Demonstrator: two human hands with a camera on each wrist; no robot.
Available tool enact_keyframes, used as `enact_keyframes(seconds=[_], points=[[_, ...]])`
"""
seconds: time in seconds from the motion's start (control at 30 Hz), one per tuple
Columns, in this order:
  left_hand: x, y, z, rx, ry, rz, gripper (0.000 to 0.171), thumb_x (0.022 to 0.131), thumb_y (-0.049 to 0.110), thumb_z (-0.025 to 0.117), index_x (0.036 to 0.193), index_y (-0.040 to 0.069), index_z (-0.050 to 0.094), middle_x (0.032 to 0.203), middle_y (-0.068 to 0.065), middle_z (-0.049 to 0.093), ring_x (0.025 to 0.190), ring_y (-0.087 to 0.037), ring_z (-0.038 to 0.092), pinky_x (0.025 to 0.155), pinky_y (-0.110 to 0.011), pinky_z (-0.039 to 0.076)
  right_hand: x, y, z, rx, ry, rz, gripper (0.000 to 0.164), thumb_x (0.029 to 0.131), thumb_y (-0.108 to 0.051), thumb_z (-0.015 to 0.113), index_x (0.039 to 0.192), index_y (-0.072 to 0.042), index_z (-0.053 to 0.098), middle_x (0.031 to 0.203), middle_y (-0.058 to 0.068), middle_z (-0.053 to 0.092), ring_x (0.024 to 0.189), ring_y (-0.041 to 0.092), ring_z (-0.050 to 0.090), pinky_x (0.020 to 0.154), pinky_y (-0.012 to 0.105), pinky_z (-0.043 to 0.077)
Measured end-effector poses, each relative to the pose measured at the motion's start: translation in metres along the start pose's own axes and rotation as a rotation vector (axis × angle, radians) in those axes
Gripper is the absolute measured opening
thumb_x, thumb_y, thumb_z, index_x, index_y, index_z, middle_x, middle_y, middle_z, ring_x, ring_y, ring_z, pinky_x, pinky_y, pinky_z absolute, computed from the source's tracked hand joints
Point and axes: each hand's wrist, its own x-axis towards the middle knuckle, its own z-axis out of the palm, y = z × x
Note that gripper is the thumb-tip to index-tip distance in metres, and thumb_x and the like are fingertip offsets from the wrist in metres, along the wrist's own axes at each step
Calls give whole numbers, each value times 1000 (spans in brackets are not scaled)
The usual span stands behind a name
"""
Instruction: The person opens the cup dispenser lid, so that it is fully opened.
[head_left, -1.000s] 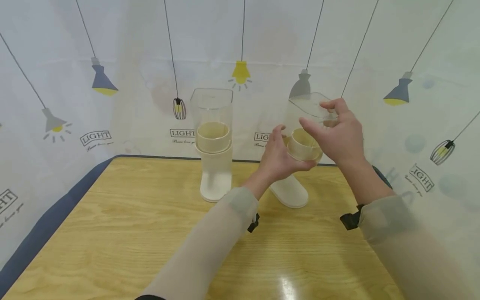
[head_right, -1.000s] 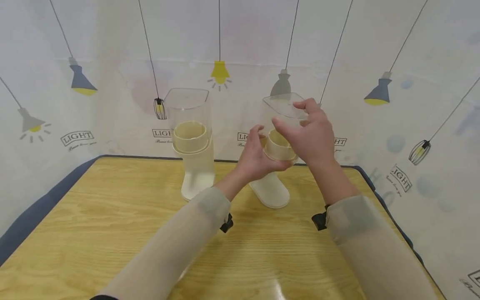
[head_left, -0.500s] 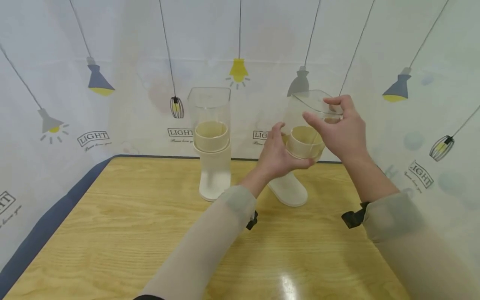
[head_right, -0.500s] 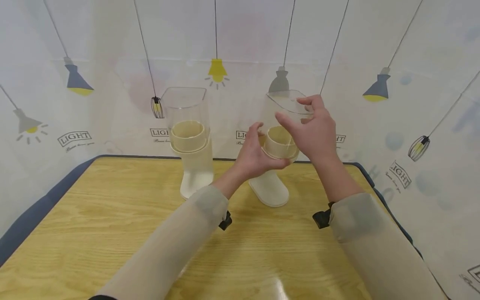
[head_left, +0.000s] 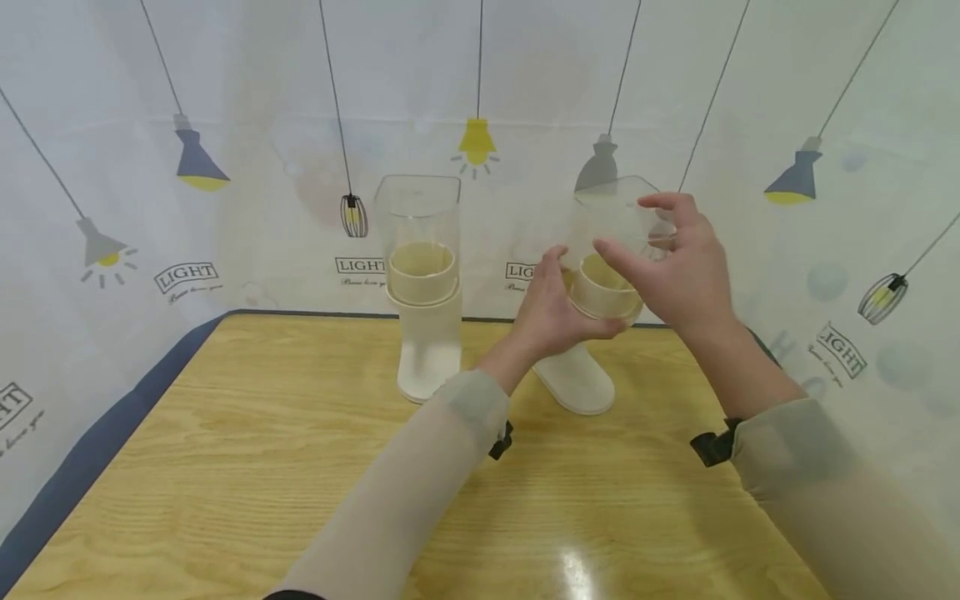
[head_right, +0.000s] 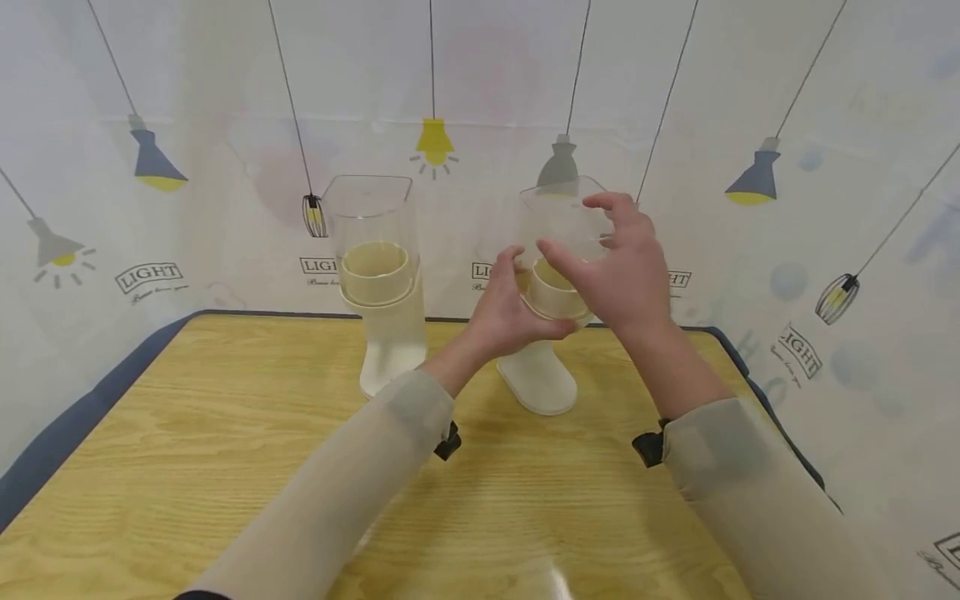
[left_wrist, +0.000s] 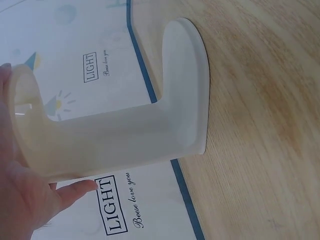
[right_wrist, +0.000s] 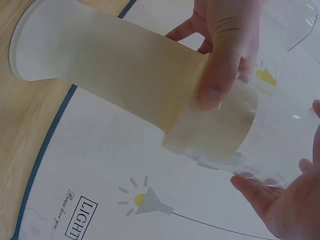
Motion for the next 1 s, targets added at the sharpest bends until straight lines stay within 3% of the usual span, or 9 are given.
enact_keyframes(seconds=[0.1, 0.2, 0.3, 0.37, 0.63, 0.8, 0.9, 1.0], points=[[1, -1, -2, -5, 4, 9, 135, 73, 50, 102, 170, 15, 17, 157, -11, 48, 131, -22, 57, 111, -41, 56, 0, -2, 1, -18, 19, -46, 81, 92, -54, 85, 160, -26, 52, 166, 15, 50, 134, 43, 67, 99, 61, 58], [2, -2, -3, -26, -7, 16, 135, 73, 49, 103, 171, 14, 17, 156, -11, 47, 130, -22, 57, 111, -41, 56, 2, -2, -1, 9, 32, -1, 81, 92, -57, 84, 160, -28, 51, 168, 12, 49, 134, 42, 68, 91, 40, 61], [2, -5, -5, -62, -26, 25, 137, 72, 47, 103, 171, 12, 17, 156, -11, 47, 132, -22, 56, 114, -43, 54, 2, -1, -7, 60, 58, 50, 79, 92, -58, 84, 158, -30, 53, 168, 6, 51, 135, 37, 69, 78, 18, 54], [1, -7, -6, -77, -32, 31, 137, 71, 46, 104, 172, 12, 16, 157, -12, 47, 134, -24, 56, 115, -44, 53, 2, -3, -11, 82, 72, 60, 76, 92, -57, 85, 157, -32, 54, 168, 4, 52, 135, 36, 70, 72, 11, 51], [-4, -9, -4, -86, -12, 63, 131, 73, 43, 103, 171, 14, 20, 162, -15, 44, 146, -28, 51, 120, -47, 50, -5, -12, -31, 108, 108, 51, 70, 93, -52, 85, 154, -37, 57, 167, -1, 52, 132, 30, 72, 69, 11, 54], [-8, -5, -2, -74, 16, 36, 131, 74, 46, 102, 171, 15, 20, 168, -14, 37, 150, -28, 47, 124, -48, 47, -13, -8, -46, 83, 130, 42, 68, 93, -50, 86, 153, -40, 57, 165, -2, 52, 117, 6, 74, 69, 10, 54], [-13, -1, 2, -70, 44, -1, 131, 74, 51, 101, 172, 15, 21, 169, -12, 36, 150, -27, 46, 123, -47, 48, -19, -5, -56, 63, 143, 37, 67, 94, -49, 85, 154, -40, 57, 164, -1, 53, 107, -11, 68, 67, 10, 53], [-18, 4, 7, -53, 87, -42, 132, 74, 57, 99, 172, 15, 21, 169, -11, 36, 146, -26, 49, 120, -47, 51, -26, -2, -65, 63, 158, 40, 66, 94, -45, 86, 153, -41, 57, 164, -1, 53, 102, -19, 64, 66, 9, 52]])
